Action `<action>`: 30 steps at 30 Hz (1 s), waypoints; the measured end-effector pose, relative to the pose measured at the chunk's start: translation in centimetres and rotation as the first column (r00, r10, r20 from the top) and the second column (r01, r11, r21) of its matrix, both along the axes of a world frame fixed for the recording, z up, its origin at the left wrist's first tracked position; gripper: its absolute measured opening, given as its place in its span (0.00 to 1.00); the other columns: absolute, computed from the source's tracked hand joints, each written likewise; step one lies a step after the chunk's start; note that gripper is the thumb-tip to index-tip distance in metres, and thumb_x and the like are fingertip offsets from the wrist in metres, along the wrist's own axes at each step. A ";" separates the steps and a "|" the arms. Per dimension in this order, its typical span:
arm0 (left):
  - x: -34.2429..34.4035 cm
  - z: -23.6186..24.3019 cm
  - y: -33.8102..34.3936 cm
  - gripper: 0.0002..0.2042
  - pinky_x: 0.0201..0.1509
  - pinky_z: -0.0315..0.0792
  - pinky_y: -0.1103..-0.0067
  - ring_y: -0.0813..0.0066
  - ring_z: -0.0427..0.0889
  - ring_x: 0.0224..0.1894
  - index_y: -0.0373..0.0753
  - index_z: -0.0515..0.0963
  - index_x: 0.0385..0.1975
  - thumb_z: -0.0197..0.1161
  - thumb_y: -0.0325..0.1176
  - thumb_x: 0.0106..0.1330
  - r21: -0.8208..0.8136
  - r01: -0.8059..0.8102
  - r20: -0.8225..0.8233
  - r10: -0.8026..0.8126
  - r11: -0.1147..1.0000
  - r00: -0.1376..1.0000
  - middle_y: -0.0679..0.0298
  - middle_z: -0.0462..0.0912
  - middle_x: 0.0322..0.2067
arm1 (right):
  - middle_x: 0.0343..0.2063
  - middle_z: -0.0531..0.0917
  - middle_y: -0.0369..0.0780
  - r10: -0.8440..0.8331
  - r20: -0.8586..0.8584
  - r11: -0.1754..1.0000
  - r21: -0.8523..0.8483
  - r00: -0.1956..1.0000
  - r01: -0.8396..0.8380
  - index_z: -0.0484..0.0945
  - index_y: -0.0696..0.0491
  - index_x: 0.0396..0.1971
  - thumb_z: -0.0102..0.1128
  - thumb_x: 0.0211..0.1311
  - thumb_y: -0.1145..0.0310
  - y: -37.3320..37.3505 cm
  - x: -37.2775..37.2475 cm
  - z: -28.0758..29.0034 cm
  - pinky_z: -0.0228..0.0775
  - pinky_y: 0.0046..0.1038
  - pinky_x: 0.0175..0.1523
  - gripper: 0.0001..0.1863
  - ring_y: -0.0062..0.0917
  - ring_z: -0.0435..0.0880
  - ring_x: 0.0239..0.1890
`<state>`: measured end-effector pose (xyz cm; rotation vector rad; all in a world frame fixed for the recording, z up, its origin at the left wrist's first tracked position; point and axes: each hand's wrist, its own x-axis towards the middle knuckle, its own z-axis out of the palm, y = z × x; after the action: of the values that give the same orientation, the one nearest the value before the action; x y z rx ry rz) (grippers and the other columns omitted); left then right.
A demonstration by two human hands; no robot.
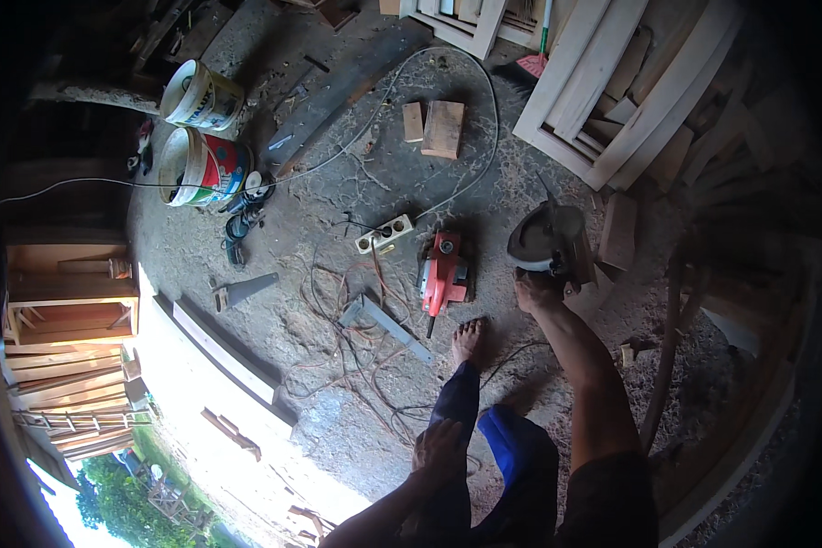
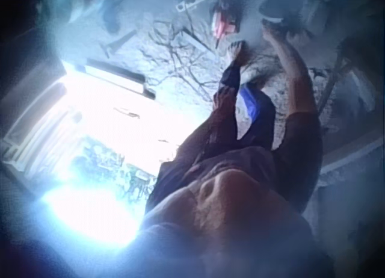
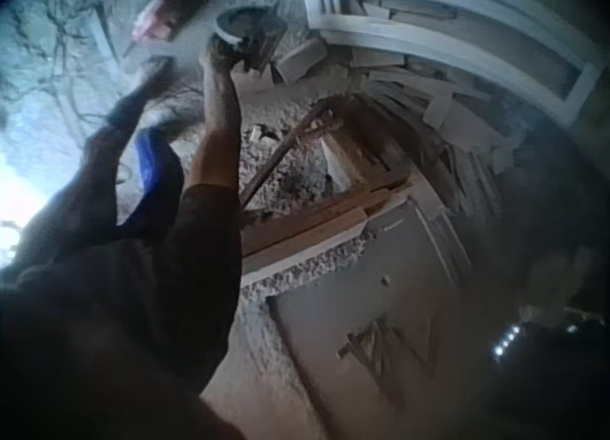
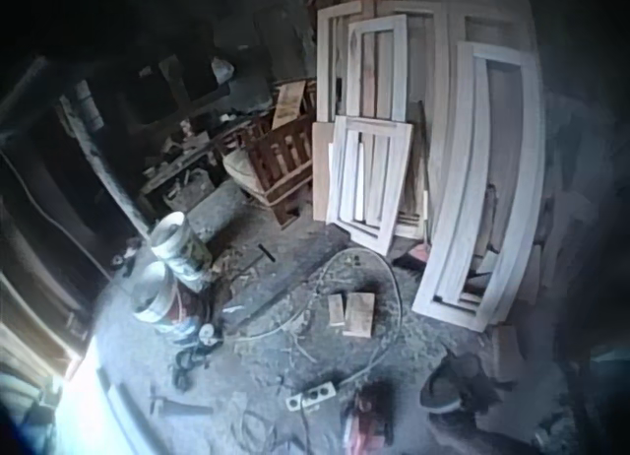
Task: The person uses a circular saw to cut a long plank of wood on a workbench, then switches to a handheld electric sander to smooth the cut edges. The person handles the wood and tools directly, moving the plank and adjusting position as needed.
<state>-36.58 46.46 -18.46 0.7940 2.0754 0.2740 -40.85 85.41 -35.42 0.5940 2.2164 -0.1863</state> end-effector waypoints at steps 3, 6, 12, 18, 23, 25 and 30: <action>-1.1 -0.1 0.2 0.24 0.71 0.64 0.55 0.52 0.68 0.71 0.42 0.75 0.63 0.62 0.44 0.70 -0.068 0.001 0.025 0.000 0.998 1.000 0.54 0.74 0.66 | 0.64 0.75 0.52 0.004 0.077 0.999 0.038 0.997 -0.007 0.65 0.54 0.69 0.60 0.65 0.63 0.5 -1.5 -2.0 0.75 0.69 0.36 0.33 0.55 0.80 0.58; -2.1 -0.1 0.6 0.23 0.70 0.65 0.55 0.53 0.69 0.70 0.43 0.76 0.62 0.62 0.44 0.70 0.013 -0.085 -0.011 0.085 0.996 0.996 0.55 0.75 0.65 | 0.64 0.75 0.53 0.005 0.115 1.000 0.022 0.993 -0.007 0.65 0.54 0.70 0.60 0.66 0.63 1.4 -2.9 -3.8 0.76 0.67 0.37 0.33 0.54 0.82 0.57; -2.8 0.0 1.1 0.19 0.67 0.70 0.56 0.51 0.75 0.66 0.43 0.82 0.56 0.66 0.42 0.68 0.068 -0.161 -0.031 0.163 0.985 0.986 0.53 0.79 0.62 | 0.65 0.75 0.54 -0.012 -0.137 0.972 0.229 0.991 0.044 0.67 0.57 0.68 0.60 0.66 0.65 -0.5 0.0 -10.2 0.76 0.63 0.55 0.31 0.53 0.76 0.65; -1.6 -1.5 -0.1 0.23 0.73 0.63 0.58 0.54 0.67 0.70 0.42 0.77 0.60 0.66 0.39 0.64 0.062 -0.191 -0.013 0.192 0.980 0.981 0.57 0.75 0.63 | 0.73 0.66 0.48 -0.125 -0.126 0.991 -0.068 0.984 0.118 0.64 0.53 0.73 0.45 0.79 0.55 -1.3 4.0 -25.4 0.57 0.44 0.76 0.29 0.41 0.64 0.75; 0.0 -3.4 -0.3 0.21 0.75 0.62 0.59 0.56 0.67 0.71 0.41 0.79 0.57 0.63 0.37 0.64 -0.012 -0.294 0.007 0.294 0.956 0.956 0.58 0.75 0.64 | 0.68 0.73 0.53 0.020 0.033 0.983 -0.183 0.999 -0.014 0.70 0.58 0.69 0.51 0.75 0.53 -0.9 7.0 -32.0 0.61 0.42 0.75 0.31 0.43 0.69 0.73; 0.2 -3.7 -0.4 0.20 0.75 0.62 0.60 0.57 0.67 0.71 0.41 0.80 0.56 0.63 0.36 0.63 -0.016 -0.295 0.000 0.295 0.955 0.956 0.59 0.75 0.64 | 0.68 0.73 0.53 0.053 0.072 0.985 -0.169 0.996 -0.040 0.70 0.58 0.68 0.52 0.74 0.53 -1.2 7.3 -32.9 0.62 0.42 0.75 0.31 0.43 0.70 0.73; 0.0 -3.6 -0.3 0.19 0.74 0.64 0.61 0.57 0.68 0.70 0.41 0.81 0.54 0.62 0.36 0.63 -0.007 -0.307 -0.021 0.307 0.952 0.951 0.58 0.76 0.63 | 0.68 0.73 0.53 0.144 0.123 0.977 -0.177 0.982 -0.121 0.70 0.58 0.68 0.54 0.72 0.54 -2.1 6.7 -32.7 0.62 0.42 0.74 0.31 0.43 0.70 0.72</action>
<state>-36.53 46.16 -22.09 0.4646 2.2151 0.4262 -34.15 83.35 -68.12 0.3539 2.0755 -0.2537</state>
